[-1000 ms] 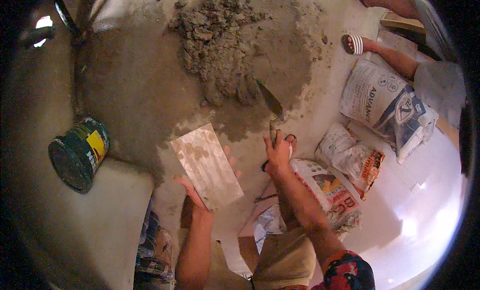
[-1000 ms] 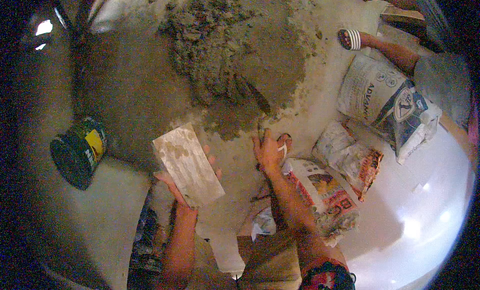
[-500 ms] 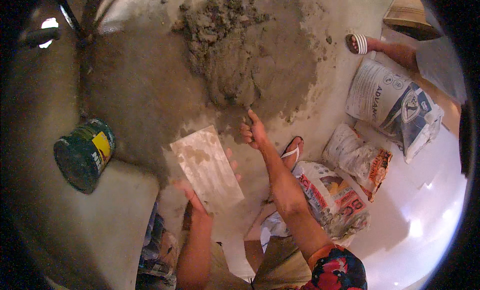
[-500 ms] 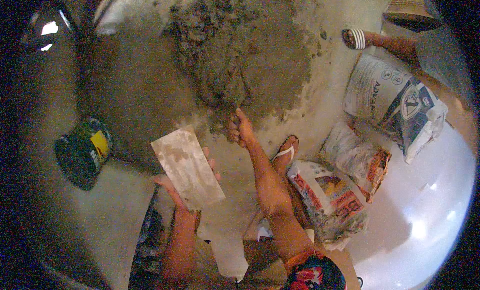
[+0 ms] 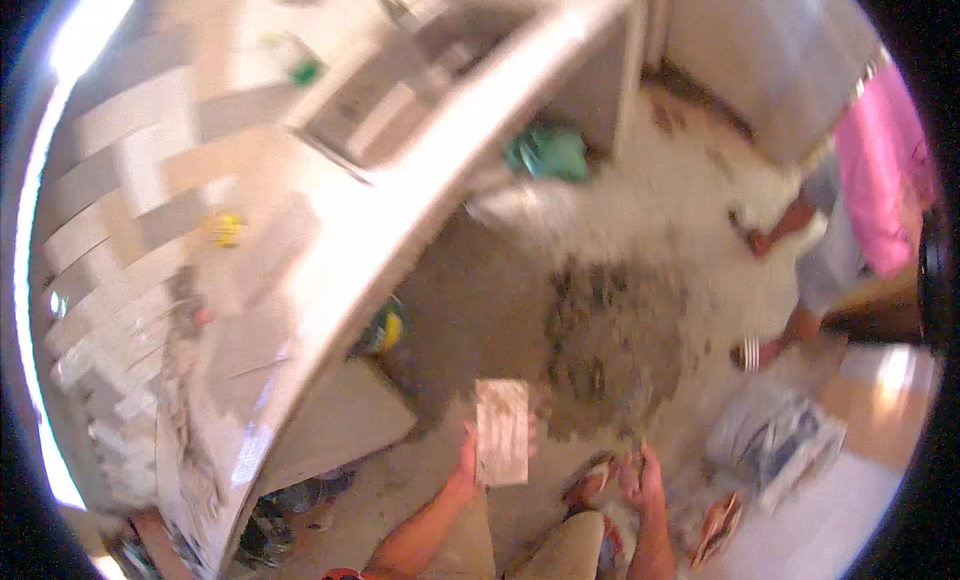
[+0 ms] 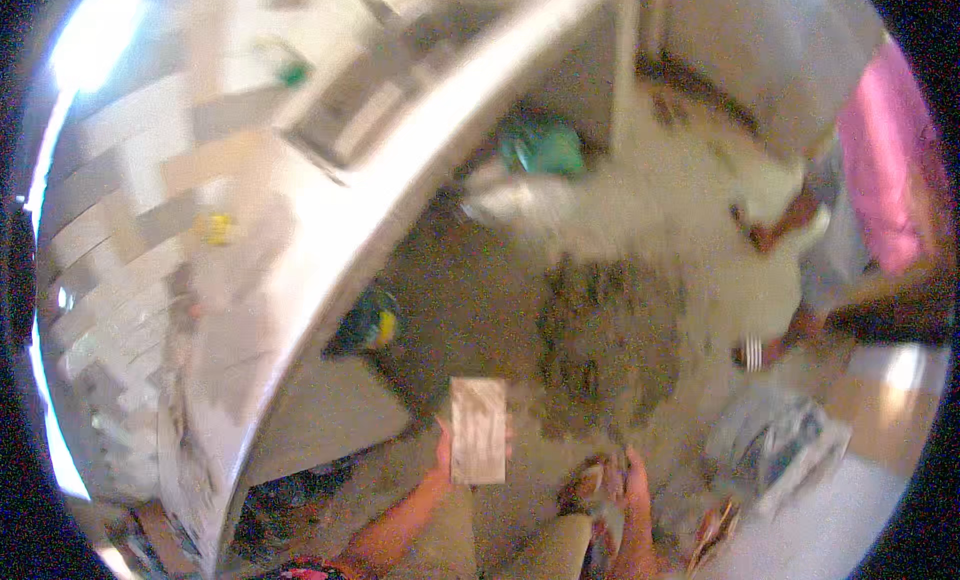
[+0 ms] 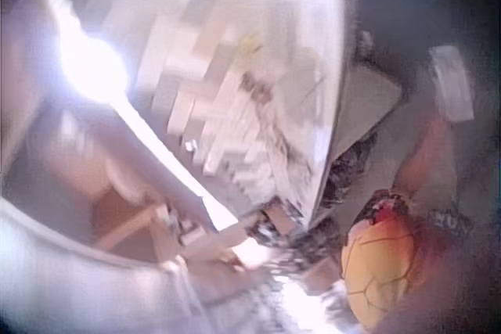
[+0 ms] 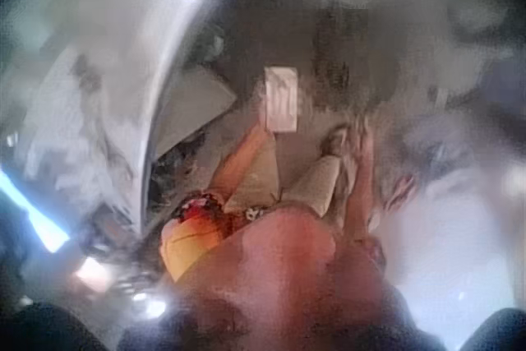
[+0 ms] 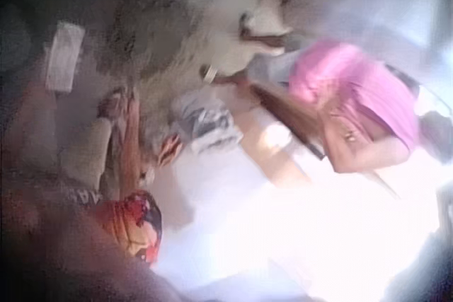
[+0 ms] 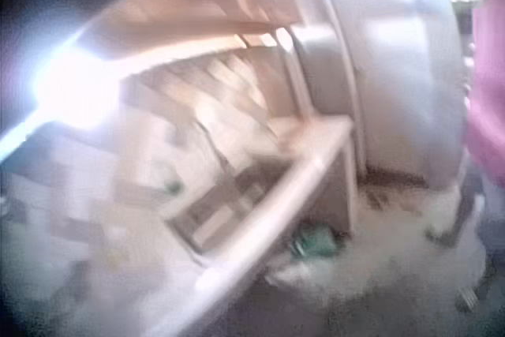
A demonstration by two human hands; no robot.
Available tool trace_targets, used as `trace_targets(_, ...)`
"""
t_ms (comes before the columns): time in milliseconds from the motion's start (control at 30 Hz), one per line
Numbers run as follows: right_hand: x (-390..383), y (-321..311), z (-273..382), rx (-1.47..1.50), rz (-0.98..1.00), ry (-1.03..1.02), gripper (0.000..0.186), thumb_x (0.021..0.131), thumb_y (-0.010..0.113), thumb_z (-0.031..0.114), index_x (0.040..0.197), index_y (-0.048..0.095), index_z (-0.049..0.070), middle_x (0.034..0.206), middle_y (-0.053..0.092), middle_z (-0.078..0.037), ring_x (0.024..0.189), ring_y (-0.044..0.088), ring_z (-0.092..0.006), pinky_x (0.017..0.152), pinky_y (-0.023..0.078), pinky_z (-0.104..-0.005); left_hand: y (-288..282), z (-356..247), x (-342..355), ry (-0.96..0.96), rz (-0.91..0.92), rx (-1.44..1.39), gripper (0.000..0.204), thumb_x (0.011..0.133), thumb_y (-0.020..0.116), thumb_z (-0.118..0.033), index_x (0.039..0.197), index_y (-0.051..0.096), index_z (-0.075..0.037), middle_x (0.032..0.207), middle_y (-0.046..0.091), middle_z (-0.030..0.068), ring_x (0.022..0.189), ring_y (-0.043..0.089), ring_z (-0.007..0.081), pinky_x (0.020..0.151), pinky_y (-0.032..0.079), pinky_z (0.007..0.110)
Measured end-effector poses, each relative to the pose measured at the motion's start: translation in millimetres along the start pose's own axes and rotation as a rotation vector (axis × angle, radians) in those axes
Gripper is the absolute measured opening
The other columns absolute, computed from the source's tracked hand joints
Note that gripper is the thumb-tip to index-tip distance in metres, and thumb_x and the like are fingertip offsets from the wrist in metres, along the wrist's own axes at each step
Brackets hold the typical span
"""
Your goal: The person applies mortar to the back of a tile using a trowel and places it onto a countertop surface. They repeat this process, picking up tiles, applying mortar, and setting them in place.
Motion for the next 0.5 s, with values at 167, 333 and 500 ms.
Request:
trace_targets(167, -122, 32, 18, -0.265, 0.134, -0.069, 0.044, 0.101, 0.059, 0.058, 0.081, 0.057, 0.019, 0.054, 0.046, 0.003, 0.039, 0.043, -0.0150, 0.037, 0.036, -0.0326, 217, -25, -62, 0.096, 0.346, 0.002, 0.118, 0.083, 0.055, -0.088, 0.167, 0.023, -0.011, 0.166, 0.038, 0.0189, 0.142, 0.051, 0.0372, 0.116, 0.045, 0.058)
trace_targets(333, -210, 122, 25, -0.541, 0.299, -0.127, 0.041, 0.107, 0.055, 0.049, 0.081, 0.053, 0.017, 0.053, 0.039, 0.004, 0.038, 0.038, -0.0127, 0.034, 0.030, -0.0335, 414, -99, -113, 0.374, 0.782, -0.032, 0.103, 0.092, 0.055, -0.080, 0.166, 0.027, -0.014, 0.159, 0.046, 0.0167, 0.136, 0.057, 0.0340, 0.113, 0.049, 0.055)
trace_targets(500, -345, 168, 27, -0.853, -0.055, -0.336, 0.081, 0.092, 0.072, 0.057, 0.156, 0.044, 0.016, 0.155, 0.045, -0.010, 0.142, 0.033, -0.0206, 0.112, 0.030, -0.0486, 580, -164, -64, 0.456, 1.061, -0.059, 0.074, 0.100, 0.049, -0.073, 0.154, 0.047, -0.024, 0.122, 0.069, 0.0113, 0.101, 0.070, 0.0319, 0.084, 0.061, 0.050)
Point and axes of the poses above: each hand's wrist, its own x-axis towards the middle knuckle, its own y-axis out of the palm, z = x × y, the point moved 7 cm from there along x, towards the middle knuckle
